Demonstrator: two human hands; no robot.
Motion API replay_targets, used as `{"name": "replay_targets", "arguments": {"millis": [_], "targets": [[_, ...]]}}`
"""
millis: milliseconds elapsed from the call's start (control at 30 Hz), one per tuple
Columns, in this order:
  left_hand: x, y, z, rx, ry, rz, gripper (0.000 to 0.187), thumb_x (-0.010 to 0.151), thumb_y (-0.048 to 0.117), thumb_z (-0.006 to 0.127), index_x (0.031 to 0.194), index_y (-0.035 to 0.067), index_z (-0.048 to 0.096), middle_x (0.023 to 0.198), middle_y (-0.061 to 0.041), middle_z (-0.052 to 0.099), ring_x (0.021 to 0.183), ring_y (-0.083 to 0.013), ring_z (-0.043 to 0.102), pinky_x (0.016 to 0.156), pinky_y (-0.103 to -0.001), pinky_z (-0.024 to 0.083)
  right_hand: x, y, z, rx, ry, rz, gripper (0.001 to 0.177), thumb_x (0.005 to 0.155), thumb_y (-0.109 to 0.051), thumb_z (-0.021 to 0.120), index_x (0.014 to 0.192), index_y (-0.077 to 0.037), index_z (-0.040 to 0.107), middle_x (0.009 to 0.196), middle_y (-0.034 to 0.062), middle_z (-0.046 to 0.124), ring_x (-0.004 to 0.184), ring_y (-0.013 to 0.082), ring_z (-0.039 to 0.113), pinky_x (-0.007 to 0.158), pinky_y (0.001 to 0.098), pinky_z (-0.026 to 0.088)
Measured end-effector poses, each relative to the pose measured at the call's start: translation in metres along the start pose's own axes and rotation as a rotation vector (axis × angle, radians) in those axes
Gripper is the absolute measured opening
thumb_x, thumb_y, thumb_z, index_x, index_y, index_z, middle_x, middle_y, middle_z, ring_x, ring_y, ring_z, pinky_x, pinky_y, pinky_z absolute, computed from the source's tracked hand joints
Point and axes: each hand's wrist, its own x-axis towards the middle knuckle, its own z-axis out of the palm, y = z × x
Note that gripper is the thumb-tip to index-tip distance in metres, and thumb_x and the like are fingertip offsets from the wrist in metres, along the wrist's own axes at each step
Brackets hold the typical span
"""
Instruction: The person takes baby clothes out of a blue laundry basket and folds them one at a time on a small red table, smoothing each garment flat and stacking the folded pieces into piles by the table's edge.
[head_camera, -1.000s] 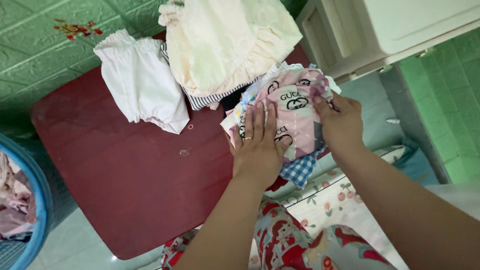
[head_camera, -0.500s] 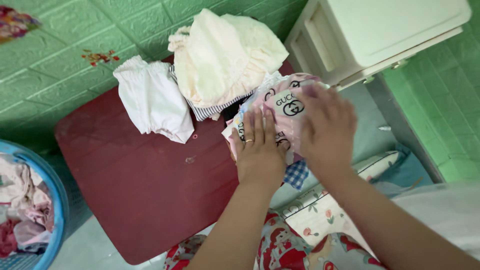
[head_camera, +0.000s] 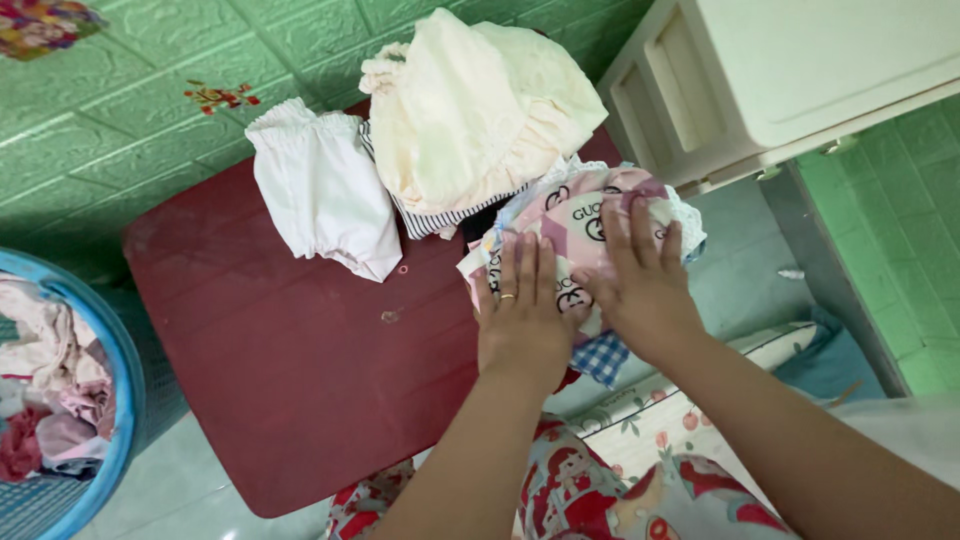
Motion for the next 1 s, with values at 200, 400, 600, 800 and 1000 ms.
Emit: {"name": "replay_targets", "arguments": {"millis": [200,400,600,800,1000], "targets": [[0.010,-0.005,0.009,0.002,-0.066,-0.026,0.089,0.097,0.058,0.044,0.162,0.009,0.007,0.170,-0.009,0.004,0.156,-0.0271,0.000,0.120,-0.059,0.003,0.012,0.005,0.008,-0.040,-0.143,0.150,0.087,0.094,-0.059,0.056,0.163,-0.020,0.021,0.169,0.0220,0.010,0.144,0.0668,0.008,0.117,0.0670,0.017],[0.016,-0.006,0.003,0.021,-0.029,-0.022,0.092,0.094,0.060,0.045,0.162,0.010,0.011,0.172,-0.009,0.009,0.158,-0.0285,0.002,0.119,-0.060,0.003,0.024,-0.009,-0.008,-0.053,-0.305,0.328,0.091,0.086,-0.066,0.055,0.161,-0.035,0.014,0.172,0.0075,0.005,0.148,0.0597,0.007,0.104,0.0806,0.020],[0.013,-0.011,-0.015,-0.021,-0.065,0.022,0.091,0.096,0.061,0.044,0.161,0.007,0.010,0.169,-0.010,0.010,0.156,-0.0300,0.001,0.120,-0.059,0.002,0.025,-0.026,-0.023,-0.215,-0.207,0.336,0.090,0.084,-0.070,0.057,0.160,-0.035,0.024,0.169,0.0054,0.017,0.149,0.0539,0.010,0.106,0.0815,0.014],[0.000,-0.008,-0.037,-0.048,-0.006,0.059,0.089,0.096,0.062,0.043,0.160,0.006,0.013,0.169,-0.011,0.011,0.156,-0.0316,0.001,0.121,-0.059,0.000,0.019,-0.049,-0.038,-0.232,0.039,0.254,0.087,0.085,-0.064,0.061,0.159,-0.026,0.035,0.167,0.0132,0.024,0.150,0.0552,0.013,0.111,0.0771,0.010],[-0.018,-0.011,-0.058,-0.098,0.116,0.123,0.082,0.095,0.055,0.048,0.160,0.012,0.022,0.168,-0.010,0.019,0.156,-0.0339,0.006,0.121,-0.062,0.002,0.022,-0.075,-0.052,-0.253,0.182,0.174,0.081,0.089,-0.054,0.063,0.158,-0.018,0.041,0.168,0.0162,0.028,0.151,0.0524,0.017,0.116,0.0731,0.010]]}}
